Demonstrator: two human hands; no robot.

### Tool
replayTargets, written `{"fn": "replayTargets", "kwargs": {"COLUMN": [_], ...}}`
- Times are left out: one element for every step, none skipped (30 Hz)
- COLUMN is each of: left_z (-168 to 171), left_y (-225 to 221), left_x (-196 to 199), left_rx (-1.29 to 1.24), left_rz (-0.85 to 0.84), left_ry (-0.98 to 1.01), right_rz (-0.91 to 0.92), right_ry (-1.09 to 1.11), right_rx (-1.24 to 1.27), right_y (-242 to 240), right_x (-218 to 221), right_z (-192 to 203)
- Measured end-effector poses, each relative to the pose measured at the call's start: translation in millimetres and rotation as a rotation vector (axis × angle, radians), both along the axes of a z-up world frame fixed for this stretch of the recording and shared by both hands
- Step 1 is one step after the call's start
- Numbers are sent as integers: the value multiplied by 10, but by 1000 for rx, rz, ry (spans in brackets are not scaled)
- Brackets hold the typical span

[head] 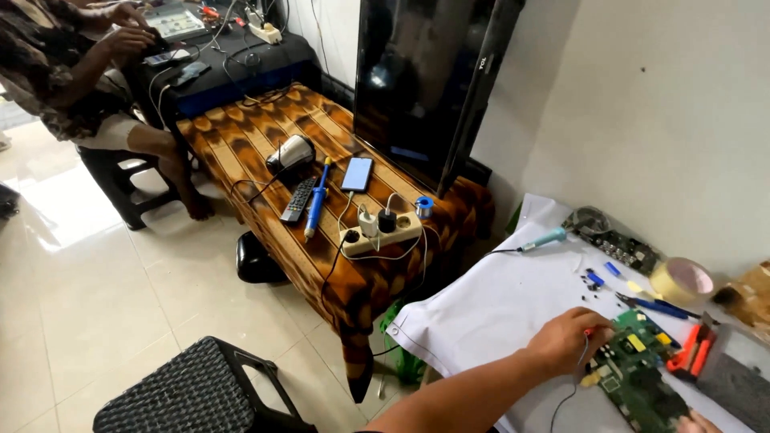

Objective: Diagnosing a circuit board using a multimeter

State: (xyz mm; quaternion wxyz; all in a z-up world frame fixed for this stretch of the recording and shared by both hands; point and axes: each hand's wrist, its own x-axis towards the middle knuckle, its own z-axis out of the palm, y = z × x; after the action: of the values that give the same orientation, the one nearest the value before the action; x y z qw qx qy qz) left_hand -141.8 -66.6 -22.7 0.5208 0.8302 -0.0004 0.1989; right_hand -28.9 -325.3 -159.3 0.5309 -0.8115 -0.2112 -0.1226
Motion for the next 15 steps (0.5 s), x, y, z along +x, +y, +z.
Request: {"fn": "replayTargets", "kwargs": {"left_z": [17, 24, 26, -55, -145, -272, -239, -243, -264, -370, -477, -524, -564, -526, -488], "left_y": [-19, -41, -64, -33, -8, -94, -7, -29, -55, -38, -18, 41, -87, -37, 38], "left_x": [-19, -33, -36, 7, 76, 138, 132, 142, 194, 175, 199, 331, 219, 220, 225], "left_rx": [-1, -2, -3, -7, 12, 20, 4, -232, -459, -470, -290, -113, -129, -47, 32], "left_rz": [-9, 21, 51, 22, 87, 133, 85, 104, 127, 49, 92, 130, 53, 90, 129], "left_ry": [1, 22, 43, 47, -45, -129, -118, 3, 140, 179, 61, -84, -70, -111, -156], "right_rz": [-9, -29, -50, -78, -142, -218, -263, -181, -102, -182, -225, -265, -342, -359, -376], "right_ry": [1, -14, -28, -25, -155, -275, -262, -230, -201, -182, -152, -139, -135, -76, -18], "right_rx": [-1, 5, 11, 6, -70, -162, -183, -107, -26, -55, 5, 73, 53, 60, 70], "right_y": [-70, -146, -222, -101, 33, 72, 156, 125, 84, 103, 114, 150, 15, 47, 96], "right_x": [-64, -134, -193, -462, -696, -974, -964, -993, -980, -1021, -1018, -899, -1069, -1061, -1056], "right_z": [-3, -18, -37, 298, 626, 939, 1011, 1058, 1086, 1031, 971, 954, 1003, 1094, 1187]}}
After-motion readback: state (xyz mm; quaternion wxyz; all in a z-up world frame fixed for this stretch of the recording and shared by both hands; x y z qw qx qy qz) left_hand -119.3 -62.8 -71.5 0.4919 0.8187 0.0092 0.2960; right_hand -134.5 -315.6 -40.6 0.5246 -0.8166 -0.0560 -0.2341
